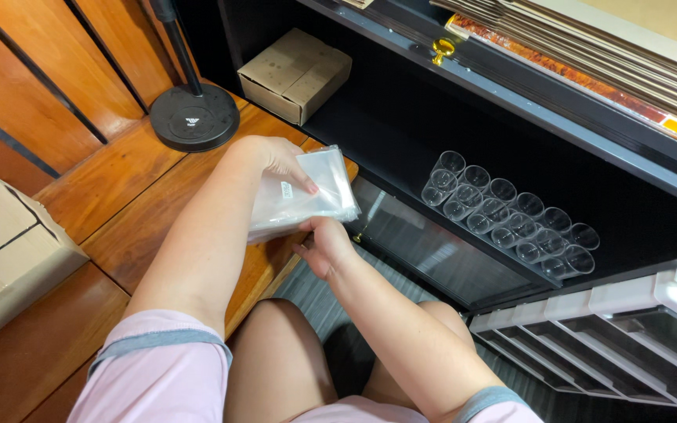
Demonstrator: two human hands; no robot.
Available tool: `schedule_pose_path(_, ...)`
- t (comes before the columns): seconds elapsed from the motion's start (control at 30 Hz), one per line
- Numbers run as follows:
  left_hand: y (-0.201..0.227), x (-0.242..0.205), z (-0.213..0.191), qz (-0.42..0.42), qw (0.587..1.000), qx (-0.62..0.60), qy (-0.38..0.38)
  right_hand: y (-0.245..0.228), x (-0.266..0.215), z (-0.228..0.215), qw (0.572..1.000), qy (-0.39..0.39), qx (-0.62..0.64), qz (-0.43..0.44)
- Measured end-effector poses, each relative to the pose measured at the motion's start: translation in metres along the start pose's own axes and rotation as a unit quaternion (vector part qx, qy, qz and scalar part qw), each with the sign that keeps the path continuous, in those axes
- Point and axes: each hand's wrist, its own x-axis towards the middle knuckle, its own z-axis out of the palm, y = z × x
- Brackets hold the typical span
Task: The person sits on the floor and repeatedly picks up stacks of clear plastic containers from a wooden bench, then places them onto a shelf above a cabinet. The person handles the containers by hand, moving them between the bench and the shelf multiple times.
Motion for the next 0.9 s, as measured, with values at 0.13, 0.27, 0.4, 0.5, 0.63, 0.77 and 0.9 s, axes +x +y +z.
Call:
schedule_pose_path(0.13, 0.000, -0.007, 0.003, -0.006, 0.999, -0.032, 0.007, 0.019, 0.022, -0.022, 1.000, -0.003, 0.000, -0.007)
schedule_pose_path(0.27, 0.007, -0.032, 0.004, 0.002, 1.000, -0.006, 0.018, 0.009, -0.009, -0.016, 0.998, -0.020, -0.058, -0.018)
schedule_pose_path(0.4, 0.004, -0.043, 0.016, 0.044, 0.994, 0.048, 0.085, 0.003, -0.023, -0.041, 0.971, -0.021, -0.237, -0.034)
schedule_pose_path(0.5, -0.018, -0.024, 0.019, 0.104, 0.972, 0.090, 0.189, -0.006, -0.023, -0.074, 0.902, 0.003, -0.417, -0.110)
schedule_pose_path(0.63, -0.071, -0.043, 0.058, 0.154, 0.910, 0.049, 0.382, -0.038, -0.020, -0.108, 0.793, 0.082, -0.542, -0.264)
schedule_pose_path(0.77, -0.111, -0.068, 0.116, 0.176, 0.828, -0.089, 0.525, -0.067, -0.029, -0.102, 0.703, 0.112, -0.538, -0.452)
schedule_pose_path(0.9, -0.125, -0.082, 0.162, 0.056, 0.841, -0.144, 0.518, -0.068, -0.045, -0.074, 0.679, 0.003, -0.568, -0.466)
